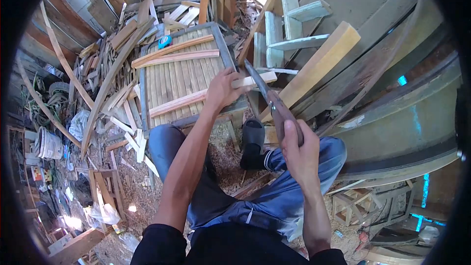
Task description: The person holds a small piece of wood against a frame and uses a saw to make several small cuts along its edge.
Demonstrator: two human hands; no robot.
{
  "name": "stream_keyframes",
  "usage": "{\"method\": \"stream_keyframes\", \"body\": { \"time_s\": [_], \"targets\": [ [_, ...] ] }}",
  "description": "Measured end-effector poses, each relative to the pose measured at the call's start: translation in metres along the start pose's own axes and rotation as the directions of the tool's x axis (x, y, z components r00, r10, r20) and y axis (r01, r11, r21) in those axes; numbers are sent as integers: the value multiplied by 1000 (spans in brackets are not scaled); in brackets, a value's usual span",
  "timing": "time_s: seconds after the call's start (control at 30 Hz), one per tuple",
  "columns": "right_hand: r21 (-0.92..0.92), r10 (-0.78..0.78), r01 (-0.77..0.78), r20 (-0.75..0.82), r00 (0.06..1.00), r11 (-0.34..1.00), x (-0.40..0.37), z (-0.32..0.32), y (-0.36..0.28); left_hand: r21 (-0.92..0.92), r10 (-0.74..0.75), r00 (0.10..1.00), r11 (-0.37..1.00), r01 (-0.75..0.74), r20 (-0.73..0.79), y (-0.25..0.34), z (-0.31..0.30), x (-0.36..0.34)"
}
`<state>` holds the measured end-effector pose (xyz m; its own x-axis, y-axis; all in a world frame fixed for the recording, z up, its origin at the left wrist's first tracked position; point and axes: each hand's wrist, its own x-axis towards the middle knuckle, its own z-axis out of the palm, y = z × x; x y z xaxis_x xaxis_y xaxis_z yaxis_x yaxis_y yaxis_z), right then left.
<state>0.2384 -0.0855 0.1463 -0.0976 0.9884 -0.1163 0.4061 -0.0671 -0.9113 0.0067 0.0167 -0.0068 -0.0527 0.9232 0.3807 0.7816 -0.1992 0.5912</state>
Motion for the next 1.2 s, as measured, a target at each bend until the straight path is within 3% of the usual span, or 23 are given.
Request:
{"method": "stream_keyframes", "body": {
  "time_s": [0.03, 0.07, 0.1, 0.2, 0.33, 0.43, 0.53, 0.6, 0.73, 0.87, 0.93, 1.0, 1.03, 1.07, 1.2],
  "targets": [
    [-1, 15, -15, 4, 1000, 1000, 5, 5, 3, -41, -69, 992, 996, 74, 107, 1, -3, 2],
    [-42, -31, 30, -15, 999, 999, 11, 11, 8, -43, -72, 990, 996, 78, 118, -1, -1, 2],
    [-84, -81, 78, -32, 996, 993, 16, 14, 11, -33, -56, 994, 998, 60, 98, -4, 0, 4],
    [-129, -24, 26, 16, 1000, 991, 15, 13, 3, -43, -54, 994, 997, 59, 97, -4, -4, 2],
    [-104, -75, 74, -9, 997, 992, 21, 13, -9, -89, -8, 997, 996, 14, 71, -5, -2, 2],
    [-178, -41, 40, 1, 999, 983, 31, 18, -19, -73, -69, 990, 994, 78, 121, -2, -6, 4],
    [-221, -149, 143, -13, 989, 965, 38, 23, -20, -106, -85, 991, 990, 96, 107, -4, -9, 6],
    [-200, -8, 11, 13, 1000, 980, 44, 14, -19, -104, -96, 989, 989, 108, 109, -1, -11, 6],
    [-201, -66, 65, 5, 998, 977, 50, 15, -30, -130, -88, 992, 987, 99, 89, -3, -8, 4],
    [-160, 77, -63, 84, 993, 985, 68, 16, -42, -196, -91, 994, 975, 102, 62, -6, -6, 5],
    [-260, 73, -58, 47, 996, 964, 84, 22, -41, -44, 46, 998, 998, -44, 43, -5, -9, 9],
    [-162, 73, -58, 85, 994, 985, 96, 29, 0, -48, 7, 998, 999, -5, 60, -4, -3, 2],
    [-158, -5, 16, 71, 997, 987, 103, 32, 13, -34, 1, 999, 999, 1, 54, -10, -2, 12],
    [-150, -112, 122, 70, 991, 981, 120, 39, 16, -167, -63, 998, 984, 63, 2, -14, 4, 4],
    [-296, -143, 145, 30, 989, 944, 93, 50, -12, -113, -118, 985, 985, 132, 124, -5, -8, 6]
  ]
}}
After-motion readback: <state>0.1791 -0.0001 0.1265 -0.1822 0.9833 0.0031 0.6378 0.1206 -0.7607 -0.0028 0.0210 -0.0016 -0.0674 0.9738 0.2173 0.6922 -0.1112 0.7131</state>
